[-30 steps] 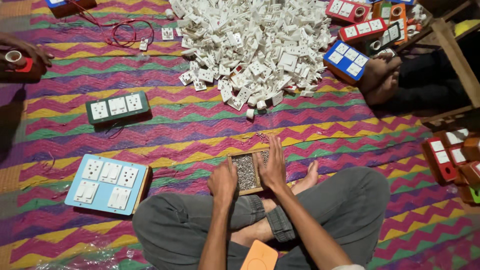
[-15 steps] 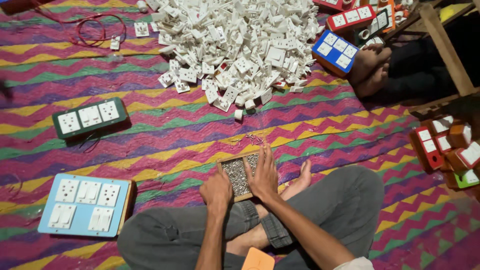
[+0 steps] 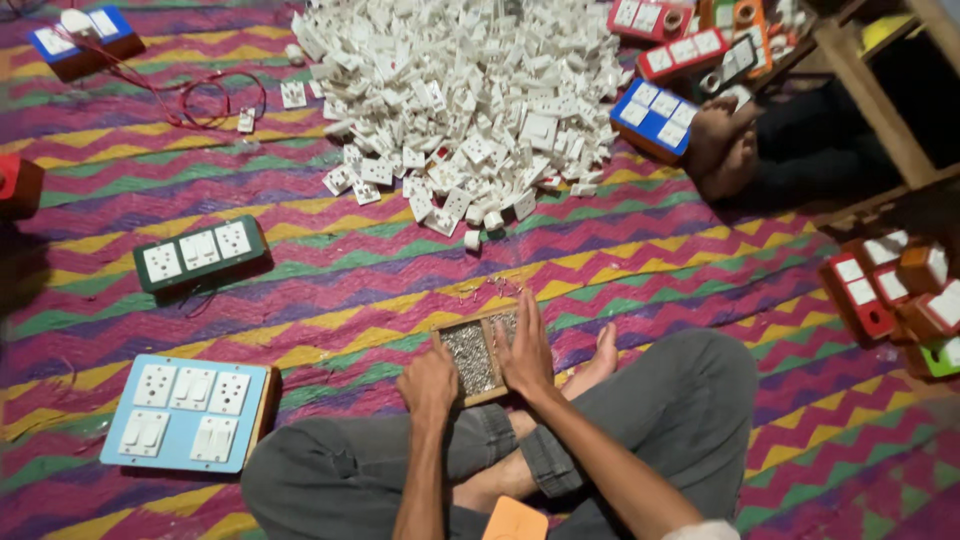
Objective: The person sits cross-legged on a floor mat and sorts small metal screws and pins by hand, picking them one at a time from a divided wooden box and placing them aside, with piles of white electrical switch and socket plates scattered around the work area.
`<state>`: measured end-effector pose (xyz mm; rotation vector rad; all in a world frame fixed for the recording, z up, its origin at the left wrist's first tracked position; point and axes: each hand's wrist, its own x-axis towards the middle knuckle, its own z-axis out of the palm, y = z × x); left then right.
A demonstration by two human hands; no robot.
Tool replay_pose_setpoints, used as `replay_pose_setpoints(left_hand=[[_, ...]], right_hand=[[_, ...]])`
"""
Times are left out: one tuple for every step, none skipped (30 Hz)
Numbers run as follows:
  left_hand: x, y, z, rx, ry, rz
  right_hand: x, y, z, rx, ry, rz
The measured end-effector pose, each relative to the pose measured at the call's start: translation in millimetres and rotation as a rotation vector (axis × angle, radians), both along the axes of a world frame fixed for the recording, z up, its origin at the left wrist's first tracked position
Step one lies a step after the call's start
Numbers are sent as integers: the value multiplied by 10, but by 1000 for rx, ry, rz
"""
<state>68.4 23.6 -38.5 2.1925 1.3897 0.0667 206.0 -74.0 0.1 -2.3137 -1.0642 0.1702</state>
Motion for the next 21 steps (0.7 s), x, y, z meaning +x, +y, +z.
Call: replay_pose_setpoints(left_hand=[[-2, 6, -15, 6, 5, -19], [-2, 5, -32, -7, -6, -3], [-6, -4, -52, -24, -11, 11], [-9, -1, -73, -34, -16, 25], [3, 4, -90, -25, -10, 37], [9, 8, -104, -18, -3, 48], [7, 10, -111, -15, 8, 54], [10, 17, -110, -19, 0, 60], [-1, 23, -102, -23, -5, 66], [-13, 32, -86, -22, -12, 77], [-24, 65, -64, 3, -40, 66], [-27, 85, -37, 27, -71, 63], [-51, 86, -10, 41, -93, 63], [-76, 95, 15, 45, -97, 71], [-71, 106, 33, 49, -107, 74], [-69, 126, 43, 57, -120, 77], [-51, 144, 42, 41, -116, 93], [-38, 163, 30, 23, -105, 111], [-42, 178, 11, 2, -87, 129], [-30, 189, -14, -15, -84, 122], [-17, 219, -45, -25, -85, 115]], right_hand=[[14, -15, -6, 48, 59, -8], [26, -31, -17, 54, 101, -24], [30, -55, -34, 55, 148, -42], [33, -67, -57, 64, 195, -60], [41, -75, -79, 57, 184, -64], [43, -80, -100, 50, 174, -69], [40, -82, -119, 38, 169, -80], [43, -77, -129, 40, 164, -89], [37, -67, -135, 42, 161, -98], [38, -50, -131, 49, 157, -101], [36, -18, -122, 48, 187, -112], [41, 11, -106, 44, 213, -116], [37, 37, -90, 29, 247, -117], [29, 72, -77, 37, 210, -87], [35, 105, -66, 46, 167, -62], [33, 147, -65, 60, 121, -36], [41, 188, -71, 44, 100, -32], [41, 228, -86, 24, 84, -25], [33, 265, -109, 2, 75, -19], [28, 293, -130, -47, 20, 2], [18, 328, -153, -89, -37, 23]])
